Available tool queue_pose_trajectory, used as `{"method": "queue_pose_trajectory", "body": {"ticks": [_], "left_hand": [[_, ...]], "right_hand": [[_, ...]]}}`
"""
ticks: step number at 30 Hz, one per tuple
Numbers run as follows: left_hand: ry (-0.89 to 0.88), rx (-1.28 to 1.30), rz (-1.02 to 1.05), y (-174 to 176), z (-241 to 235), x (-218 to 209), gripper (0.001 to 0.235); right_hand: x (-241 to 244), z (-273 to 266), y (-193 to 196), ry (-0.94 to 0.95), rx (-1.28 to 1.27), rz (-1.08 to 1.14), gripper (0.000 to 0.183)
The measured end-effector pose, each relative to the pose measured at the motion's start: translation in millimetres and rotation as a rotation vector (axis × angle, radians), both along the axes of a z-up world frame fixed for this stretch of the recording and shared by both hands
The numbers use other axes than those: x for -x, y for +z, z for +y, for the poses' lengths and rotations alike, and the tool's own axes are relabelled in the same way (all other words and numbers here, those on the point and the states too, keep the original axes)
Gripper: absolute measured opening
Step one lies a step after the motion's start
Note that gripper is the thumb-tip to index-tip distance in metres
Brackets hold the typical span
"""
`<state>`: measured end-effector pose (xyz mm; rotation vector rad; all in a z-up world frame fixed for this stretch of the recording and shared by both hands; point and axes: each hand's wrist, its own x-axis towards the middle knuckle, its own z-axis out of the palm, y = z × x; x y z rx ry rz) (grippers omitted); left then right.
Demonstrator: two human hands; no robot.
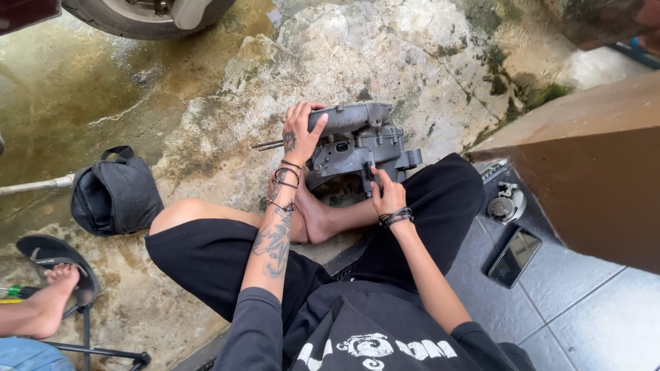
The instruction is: The person sits on the ground and cleans a disassembled mechanical part, likely a carburetor, using a small brush. They scrub various surfaces and crevices of the metal component while holding it in their hands.
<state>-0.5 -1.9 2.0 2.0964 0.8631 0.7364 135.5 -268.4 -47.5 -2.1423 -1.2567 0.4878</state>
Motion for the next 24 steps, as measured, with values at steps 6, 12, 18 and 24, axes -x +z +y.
{"method": "queue_pose_trajectory", "body": {"ticks": [6,12,18,24], "left_hand": [[-0.028,0.021,0.014,6,1,1,0.036],[-0.024,0.009,0.003,6,0,1,0.035],[-0.008,0.017,-0.019,2,-1,-1,0.039],[-0.004,0.005,-0.005,-2,1,2,0.034]], "right_hand": [[-26,55,-4,0.01,-0.059,-0.016,0.036],[-6,30,2,0.039,0.059,-0.039,0.038],[3,51,3,-0.014,0.174,-0.112,0.038],[0,63,4,0.007,0.229,-0.185,0.036]]}}
